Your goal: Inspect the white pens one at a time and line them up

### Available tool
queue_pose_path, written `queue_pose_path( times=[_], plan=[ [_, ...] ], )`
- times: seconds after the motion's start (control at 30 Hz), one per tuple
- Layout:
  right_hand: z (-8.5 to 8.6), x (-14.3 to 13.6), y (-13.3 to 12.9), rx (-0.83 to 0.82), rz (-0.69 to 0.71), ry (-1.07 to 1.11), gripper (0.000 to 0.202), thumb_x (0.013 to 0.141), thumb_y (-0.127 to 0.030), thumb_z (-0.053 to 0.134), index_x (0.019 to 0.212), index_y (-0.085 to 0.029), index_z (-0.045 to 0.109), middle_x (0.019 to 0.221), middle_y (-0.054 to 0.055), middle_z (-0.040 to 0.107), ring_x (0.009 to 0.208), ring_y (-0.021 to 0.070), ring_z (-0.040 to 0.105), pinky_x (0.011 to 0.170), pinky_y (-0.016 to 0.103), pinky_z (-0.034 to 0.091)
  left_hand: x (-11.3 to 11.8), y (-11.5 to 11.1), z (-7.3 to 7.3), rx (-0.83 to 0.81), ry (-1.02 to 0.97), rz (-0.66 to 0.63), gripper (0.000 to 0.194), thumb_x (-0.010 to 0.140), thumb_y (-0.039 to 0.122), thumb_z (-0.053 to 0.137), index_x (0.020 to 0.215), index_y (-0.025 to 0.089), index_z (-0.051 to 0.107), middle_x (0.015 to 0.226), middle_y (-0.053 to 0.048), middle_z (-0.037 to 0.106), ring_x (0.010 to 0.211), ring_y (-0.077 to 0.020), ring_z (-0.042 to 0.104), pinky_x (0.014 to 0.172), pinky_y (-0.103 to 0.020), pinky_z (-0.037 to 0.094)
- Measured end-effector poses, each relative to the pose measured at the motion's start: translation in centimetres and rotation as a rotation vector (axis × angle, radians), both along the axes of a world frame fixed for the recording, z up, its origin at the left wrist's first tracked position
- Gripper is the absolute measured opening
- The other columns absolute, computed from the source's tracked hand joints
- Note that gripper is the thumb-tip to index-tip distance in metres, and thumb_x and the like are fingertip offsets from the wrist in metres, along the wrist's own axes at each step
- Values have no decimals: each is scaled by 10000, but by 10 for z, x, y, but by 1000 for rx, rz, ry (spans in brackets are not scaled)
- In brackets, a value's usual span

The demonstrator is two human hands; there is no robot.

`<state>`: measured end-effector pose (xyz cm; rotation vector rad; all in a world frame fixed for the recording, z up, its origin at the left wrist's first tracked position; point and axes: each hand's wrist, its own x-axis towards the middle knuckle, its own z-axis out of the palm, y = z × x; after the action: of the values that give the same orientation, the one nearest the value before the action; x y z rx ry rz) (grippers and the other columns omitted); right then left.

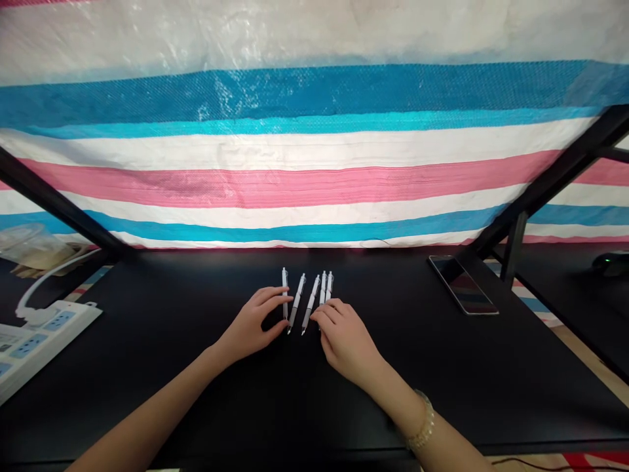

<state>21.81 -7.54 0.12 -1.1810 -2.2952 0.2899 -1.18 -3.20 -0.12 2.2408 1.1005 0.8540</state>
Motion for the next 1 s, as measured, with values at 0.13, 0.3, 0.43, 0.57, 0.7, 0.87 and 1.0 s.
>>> queue_pose_path(
  times=[0.13, 0.3, 0.43, 0.57, 0.7, 0.87, 1.0],
  plan=[
    [-6, 2, 2, 103, 38, -223, 261, 840, -112, 494, 1076, -162, 594, 1115, 111, 615, 1126, 276, 481, 933, 446, 412, 2, -4, -3, 9, 102, -117, 514, 746, 227, 710, 1237, 276, 569, 1157, -85, 620, 1110, -285, 521, 964, -484, 444],
    [-13, 1, 3, 141, 96, -342, 323, 792, -39, 488, 1081, -136, 597, 1150, 124, 602, 1106, 278, 505, 926, 448, 426, 6, -5, -10, 71, 188, -201, 551, 771, 281, 716, 1290, 294, 529, 1273, -109, 526, 1062, -268, 534, 930, -451, 466],
    [-18, 0, 6, 220, 148, -327, 241, 847, -57, 492, 1049, -125, 605, 1056, 125, 626, 1074, 262, 524, 899, 429, 458, 13, -4, -18, 130, 186, -260, 390, 825, 322, 658, 1207, 277, 596, 1250, -115, 537, 969, -248, 574, 874, -423, 492],
    [-16, 0, 9, 255, 172, -310, 155, 886, -85, 500, 970, -140, 619, 990, 101, 633, 1053, 236, 535, 907, 406, 463, 20, -4, -24, 168, 161, -237, 304, 850, 327, 624, 1145, 252, 624, 1184, -114, 580, 972, -257, 579, 864, -423, 487],
    [-9, 1, 8, 312, 163, -290, 187, 926, -113, 450, 877, -163, 624, 1035, 91, 625, 1034, 222, 533, 912, 400, 445, 21, -4, -24, 156, 139, -187, 236, 875, 293, 589, 1102, 250, 635, 1142, -106, 602, 991, -259, 579, 863, -411, 484],
    [-8, 1, 6, 301, 160, -317, 184, 915, -112, 451, 876, -158, 624, 1057, 98, 616, 1031, 236, 519, 883, 402, 440, 18, -3, -21, 134, 121, -186, 232, 866, 296, 600, 1092, 249, 630, 1147, -101, 605, 1006, -256, 574, 877, -409, 476],
    [-11, -1, 6, 254, 190, -390, 189, 899, -79, 454, 921, -169, 620, 975, 80, 628, 1015, 229, 522, 900, 403, 435, 18, -4, -20, 99, 75, -180, 254, 836, 279, 634, 1088, 250, 636, 1157, -101, 608, 1025, -266, 571, 893, -419, 467]
  ],
)
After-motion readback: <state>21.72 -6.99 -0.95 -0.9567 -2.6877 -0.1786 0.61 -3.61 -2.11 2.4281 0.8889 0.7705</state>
